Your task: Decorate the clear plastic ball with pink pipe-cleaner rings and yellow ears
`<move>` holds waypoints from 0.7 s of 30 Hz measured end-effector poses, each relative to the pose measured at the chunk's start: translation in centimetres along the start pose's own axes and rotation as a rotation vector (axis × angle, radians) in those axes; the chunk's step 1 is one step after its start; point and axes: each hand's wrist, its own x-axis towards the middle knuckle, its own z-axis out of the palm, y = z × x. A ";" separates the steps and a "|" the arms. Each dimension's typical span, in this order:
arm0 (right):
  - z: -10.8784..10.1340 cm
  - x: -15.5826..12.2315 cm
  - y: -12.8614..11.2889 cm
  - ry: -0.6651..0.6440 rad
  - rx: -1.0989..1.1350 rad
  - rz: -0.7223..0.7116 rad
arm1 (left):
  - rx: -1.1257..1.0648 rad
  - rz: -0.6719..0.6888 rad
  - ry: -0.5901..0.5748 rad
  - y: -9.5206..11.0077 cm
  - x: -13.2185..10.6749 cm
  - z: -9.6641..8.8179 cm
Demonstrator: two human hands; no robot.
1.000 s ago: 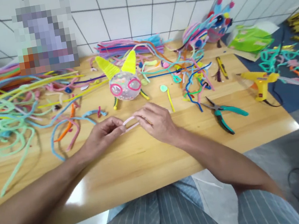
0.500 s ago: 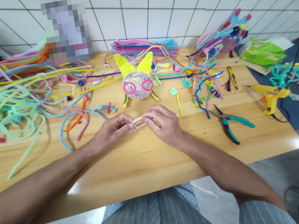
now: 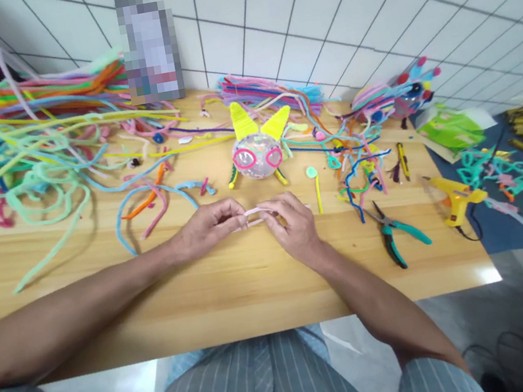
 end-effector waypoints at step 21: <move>-1.6 2.6 -0.2 -0.069 -0.014 0.089 | -0.190 -0.006 0.032 0.2 0.6 0.5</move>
